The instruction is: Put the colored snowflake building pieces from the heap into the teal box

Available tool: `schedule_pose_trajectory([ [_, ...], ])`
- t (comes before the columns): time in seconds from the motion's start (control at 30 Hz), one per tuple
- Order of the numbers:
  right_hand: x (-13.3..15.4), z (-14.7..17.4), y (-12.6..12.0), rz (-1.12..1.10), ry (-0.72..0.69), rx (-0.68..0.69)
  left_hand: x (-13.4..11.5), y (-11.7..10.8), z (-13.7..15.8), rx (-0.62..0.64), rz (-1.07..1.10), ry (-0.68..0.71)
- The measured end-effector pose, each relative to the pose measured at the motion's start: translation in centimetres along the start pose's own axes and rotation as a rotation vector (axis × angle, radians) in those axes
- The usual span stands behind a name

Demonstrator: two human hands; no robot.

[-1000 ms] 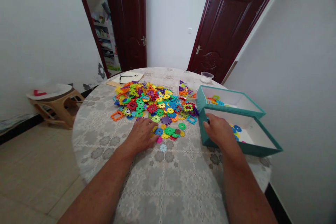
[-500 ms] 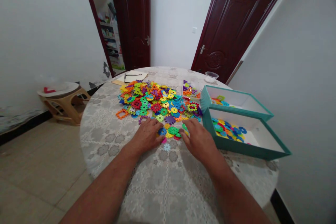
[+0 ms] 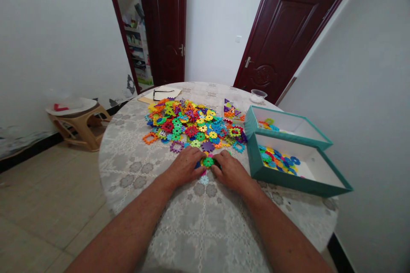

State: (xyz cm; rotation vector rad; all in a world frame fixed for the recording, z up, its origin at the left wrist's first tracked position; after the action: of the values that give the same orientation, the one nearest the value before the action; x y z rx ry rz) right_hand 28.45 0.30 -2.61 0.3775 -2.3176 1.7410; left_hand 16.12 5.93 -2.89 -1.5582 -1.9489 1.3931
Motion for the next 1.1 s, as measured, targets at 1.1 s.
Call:
schedule_pose_trajectory([
  [1.1,-10.7,4.4,-17.0,0.103,0.418,-0.739,1.6,0.0,-0.5,-0.027,-0.001,-0.023],
])
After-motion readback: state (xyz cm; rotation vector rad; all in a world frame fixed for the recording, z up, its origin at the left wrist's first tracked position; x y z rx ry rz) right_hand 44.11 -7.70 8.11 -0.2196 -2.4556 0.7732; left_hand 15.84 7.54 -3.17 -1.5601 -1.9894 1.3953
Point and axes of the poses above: each hand's wrist, its own z-axis away from the middle knuckle, its own y-axis out of the palm, x = y × z, the point moved 9 cm from there along -z, towards the middle knuckle, and after that the axes turned 10 degrees about -x, right-handed, at the moved point
